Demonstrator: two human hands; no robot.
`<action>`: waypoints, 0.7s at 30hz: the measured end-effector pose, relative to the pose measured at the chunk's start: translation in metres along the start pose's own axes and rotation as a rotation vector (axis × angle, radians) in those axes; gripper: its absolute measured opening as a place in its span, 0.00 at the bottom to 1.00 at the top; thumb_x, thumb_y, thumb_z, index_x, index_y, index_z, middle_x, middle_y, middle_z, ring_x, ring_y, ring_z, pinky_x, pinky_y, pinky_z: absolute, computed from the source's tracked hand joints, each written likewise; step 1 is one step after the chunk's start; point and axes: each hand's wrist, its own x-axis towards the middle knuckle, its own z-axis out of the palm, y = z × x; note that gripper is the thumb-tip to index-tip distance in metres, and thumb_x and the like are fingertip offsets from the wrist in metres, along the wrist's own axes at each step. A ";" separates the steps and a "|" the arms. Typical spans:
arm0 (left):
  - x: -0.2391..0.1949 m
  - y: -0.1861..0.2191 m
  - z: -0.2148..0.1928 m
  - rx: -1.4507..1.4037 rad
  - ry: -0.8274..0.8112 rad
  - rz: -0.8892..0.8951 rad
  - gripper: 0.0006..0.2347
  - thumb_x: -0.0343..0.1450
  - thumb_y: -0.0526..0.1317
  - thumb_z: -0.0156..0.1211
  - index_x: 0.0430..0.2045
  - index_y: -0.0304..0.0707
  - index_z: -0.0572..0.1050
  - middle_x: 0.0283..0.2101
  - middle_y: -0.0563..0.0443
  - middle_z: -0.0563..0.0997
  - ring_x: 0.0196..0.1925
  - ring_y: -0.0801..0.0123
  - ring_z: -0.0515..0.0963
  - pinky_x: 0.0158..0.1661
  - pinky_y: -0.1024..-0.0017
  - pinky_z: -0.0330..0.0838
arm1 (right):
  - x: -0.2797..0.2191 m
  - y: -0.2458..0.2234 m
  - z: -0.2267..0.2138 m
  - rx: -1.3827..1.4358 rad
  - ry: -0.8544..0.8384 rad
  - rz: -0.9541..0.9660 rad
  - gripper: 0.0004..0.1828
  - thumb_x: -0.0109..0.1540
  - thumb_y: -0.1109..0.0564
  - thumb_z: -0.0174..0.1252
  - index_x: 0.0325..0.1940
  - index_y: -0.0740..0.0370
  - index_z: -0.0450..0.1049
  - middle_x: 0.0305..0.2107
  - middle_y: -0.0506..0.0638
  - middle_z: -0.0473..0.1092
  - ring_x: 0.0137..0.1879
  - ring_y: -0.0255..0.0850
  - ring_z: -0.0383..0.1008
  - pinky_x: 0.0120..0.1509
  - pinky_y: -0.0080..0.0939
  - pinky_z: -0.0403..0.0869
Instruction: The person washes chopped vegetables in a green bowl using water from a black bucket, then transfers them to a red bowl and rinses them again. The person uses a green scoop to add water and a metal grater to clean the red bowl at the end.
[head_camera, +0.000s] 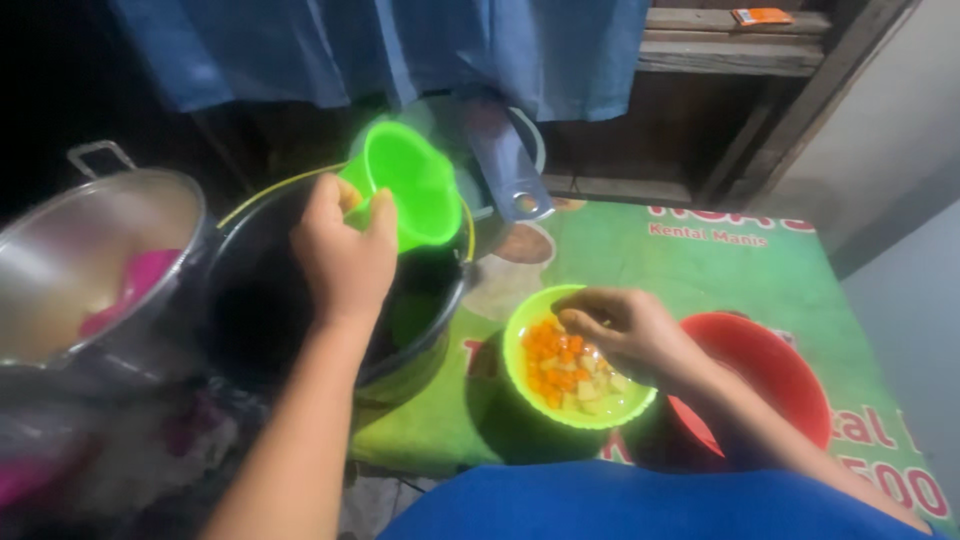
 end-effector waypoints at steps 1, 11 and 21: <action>0.003 -0.011 -0.006 0.114 -0.018 0.095 0.10 0.68 0.38 0.67 0.28 0.33 0.71 0.30 0.40 0.78 0.36 0.48 0.78 0.41 0.58 0.68 | 0.002 -0.002 0.004 -0.006 -0.005 -0.005 0.20 0.64 0.46 0.56 0.58 0.52 0.79 0.51 0.48 0.80 0.57 0.39 0.80 0.61 0.41 0.76; -0.002 -0.084 -0.014 0.550 -0.481 0.334 0.09 0.62 0.39 0.66 0.30 0.36 0.78 0.27 0.41 0.82 0.39 0.47 0.79 0.52 0.51 0.62 | 0.017 -0.015 0.026 0.041 0.014 0.048 0.20 0.64 0.47 0.55 0.57 0.53 0.79 0.47 0.48 0.82 0.49 0.39 0.84 0.56 0.40 0.80; 0.007 -0.124 -0.014 -0.125 -0.173 -0.544 0.07 0.64 0.36 0.64 0.18 0.36 0.71 0.22 0.49 0.75 0.24 0.69 0.73 0.27 0.72 0.66 | 0.020 -0.014 0.028 0.120 0.039 0.093 0.22 0.64 0.47 0.56 0.59 0.55 0.78 0.49 0.50 0.81 0.52 0.40 0.84 0.59 0.39 0.79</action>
